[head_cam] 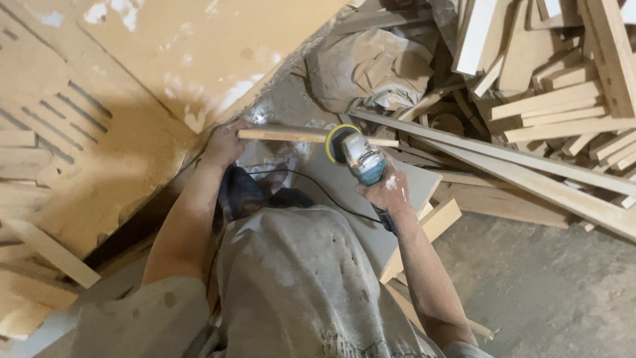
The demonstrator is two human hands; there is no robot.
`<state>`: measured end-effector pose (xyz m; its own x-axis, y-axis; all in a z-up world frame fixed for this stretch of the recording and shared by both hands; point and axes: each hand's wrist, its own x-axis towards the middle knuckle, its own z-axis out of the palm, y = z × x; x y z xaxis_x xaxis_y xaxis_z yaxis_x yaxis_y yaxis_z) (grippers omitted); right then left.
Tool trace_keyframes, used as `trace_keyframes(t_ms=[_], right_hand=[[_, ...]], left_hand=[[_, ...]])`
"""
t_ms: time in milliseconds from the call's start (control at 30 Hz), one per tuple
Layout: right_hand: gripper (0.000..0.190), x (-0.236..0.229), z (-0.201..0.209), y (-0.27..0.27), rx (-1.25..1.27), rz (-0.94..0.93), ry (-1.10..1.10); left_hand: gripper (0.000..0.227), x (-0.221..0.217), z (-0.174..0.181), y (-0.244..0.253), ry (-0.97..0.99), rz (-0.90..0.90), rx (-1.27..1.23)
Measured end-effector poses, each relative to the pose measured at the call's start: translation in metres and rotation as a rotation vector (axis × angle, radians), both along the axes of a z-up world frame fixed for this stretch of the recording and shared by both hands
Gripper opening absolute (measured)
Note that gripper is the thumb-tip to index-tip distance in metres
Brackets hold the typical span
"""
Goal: Using a handheld power sander to smooth the edges and surfaces of multiple white wood panels in a workshop.
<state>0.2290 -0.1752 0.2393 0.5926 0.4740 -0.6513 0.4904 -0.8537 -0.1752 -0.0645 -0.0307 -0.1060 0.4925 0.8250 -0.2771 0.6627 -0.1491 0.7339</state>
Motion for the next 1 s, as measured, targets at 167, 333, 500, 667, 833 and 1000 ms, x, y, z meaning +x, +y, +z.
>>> trace_keyframes(t_ms=[167,333,500,667,833,1000], right_hand=[[0.065,-0.016,-0.032,0.014,0.012,0.194,0.005],[0.066,-0.056,-0.036,0.034,-0.021,0.368,0.039],[0.064,-0.083,-0.049,0.061,-0.054,0.597,0.000],[0.064,-0.100,-0.044,0.080,-0.020,0.671,-0.011],[0.059,-0.090,-0.033,0.070,-0.077,0.632,-0.003],[0.062,-0.066,-0.023,0.048,-0.090,0.535,0.002]], left_hand=[[0.027,-0.001,0.017,0.012,0.215,-0.160,-0.080],[0.029,-0.001,0.017,0.011,0.201,-0.208,0.002],[0.030,-0.008,0.050,0.012,0.145,-0.220,0.062],[0.044,-0.001,-0.018,0.008,0.121,-0.153,-0.010],[0.046,-0.004,0.062,0.010,0.245,-0.268,0.044],[0.034,0.000,0.029,0.015,0.250,-0.225,-0.016]])
